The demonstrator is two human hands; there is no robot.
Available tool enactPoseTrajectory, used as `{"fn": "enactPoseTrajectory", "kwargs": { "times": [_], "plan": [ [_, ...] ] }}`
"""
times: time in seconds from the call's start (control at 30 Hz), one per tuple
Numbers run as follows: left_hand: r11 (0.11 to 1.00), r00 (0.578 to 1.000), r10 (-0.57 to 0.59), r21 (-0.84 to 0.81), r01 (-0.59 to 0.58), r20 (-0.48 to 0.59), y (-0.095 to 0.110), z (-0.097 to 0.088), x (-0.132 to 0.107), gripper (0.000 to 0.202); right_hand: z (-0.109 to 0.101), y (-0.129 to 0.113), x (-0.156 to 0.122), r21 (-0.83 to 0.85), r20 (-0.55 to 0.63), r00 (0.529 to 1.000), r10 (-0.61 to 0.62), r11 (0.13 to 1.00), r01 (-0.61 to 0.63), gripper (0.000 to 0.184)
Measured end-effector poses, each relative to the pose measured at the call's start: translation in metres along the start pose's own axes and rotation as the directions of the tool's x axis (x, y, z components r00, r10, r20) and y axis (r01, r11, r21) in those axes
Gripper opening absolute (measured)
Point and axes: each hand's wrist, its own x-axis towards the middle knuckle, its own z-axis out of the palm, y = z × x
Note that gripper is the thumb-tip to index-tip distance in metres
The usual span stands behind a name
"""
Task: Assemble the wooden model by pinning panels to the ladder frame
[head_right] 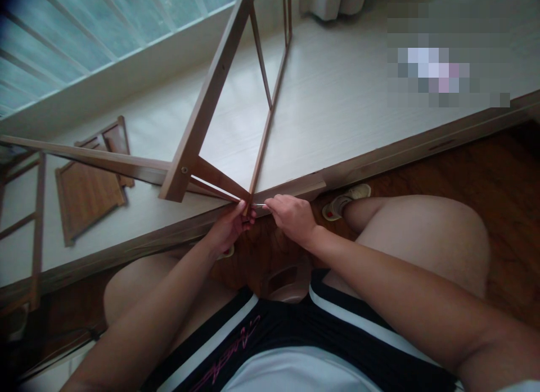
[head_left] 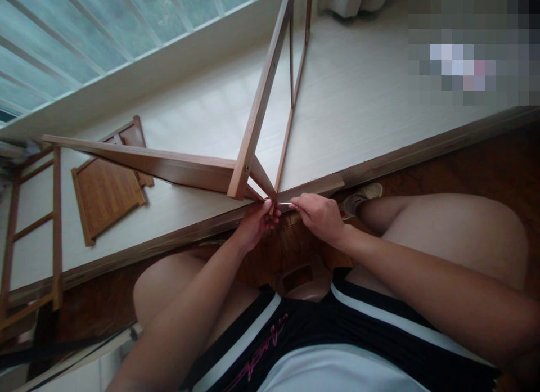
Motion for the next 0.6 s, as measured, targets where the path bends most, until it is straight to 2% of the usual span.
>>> {"fn": "enactPoseTrajectory", "kwargs": {
  "times": [0.1,0.17,0.23,0.27,0.3,0.33,0.4,0.43,0.47,0.6],
  "plan": [
    [1.0,1.0,0.001,0.004,-0.001,0.003,0.0,0.0,0.0,0.048,-0.001,0.0,-0.001,-0.007,-0.02,0.999,-0.029,1.0,0.029,0.034],
    [1.0,1.0,0.006,0.005,-0.006,0.002,-0.001,-0.001,0.001,0.047,0.0,-0.001,-0.001,0.048,-0.003,1.0,-0.022,0.999,0.022,0.035],
    [1.0,1.0,0.011,0.005,-0.011,0.002,-0.002,-0.002,0.001,0.047,0.001,-0.003,-0.001,0.204,0.047,0.999,0.025,0.978,-0.034,0.036],
    [1.0,1.0,0.012,0.006,-0.012,0.001,-0.002,-0.002,0.002,0.047,0.002,-0.005,-0.001,0.357,0.105,0.991,0.082,0.927,-0.115,0.035],
    [1.0,1.0,0.014,0.007,-0.014,0.0,-0.003,-0.002,0.002,0.047,0.004,-0.006,0.0,0.528,0.196,0.969,0.148,0.817,-0.231,0.035],
    [1.0,1.0,0.015,0.008,-0.015,-0.002,-0.003,-0.002,0.002,0.047,0.005,-0.008,0.001,0.668,0.31,0.93,0.198,0.651,-0.361,0.037],
    [1.0,1.0,0.016,0.011,-0.016,-0.004,-0.003,-0.003,0.003,0.048,0.008,-0.01,0.003,0.773,0.522,0.829,0.203,0.298,-0.56,0.039],
    [1.0,1.0,0.015,0.013,-0.015,-0.004,-0.002,-0.003,0.003,0.048,0.009,-0.01,0.005,0.767,0.589,0.789,0.178,0.184,-0.614,0.04],
    [1.0,1.0,0.013,0.016,-0.013,-0.002,-0.002,-0.002,0.003,0.049,0.01,-0.01,0.006,0.756,0.626,0.765,0.153,0.125,-0.643,0.04],
    [1.0,1.0,0.012,0.022,-0.012,0.002,-0.002,-0.002,0.004,0.049,0.011,-0.005,0.01,0.729,0.681,0.727,0.09,0.013,-0.684,0.037]
  ]
}}
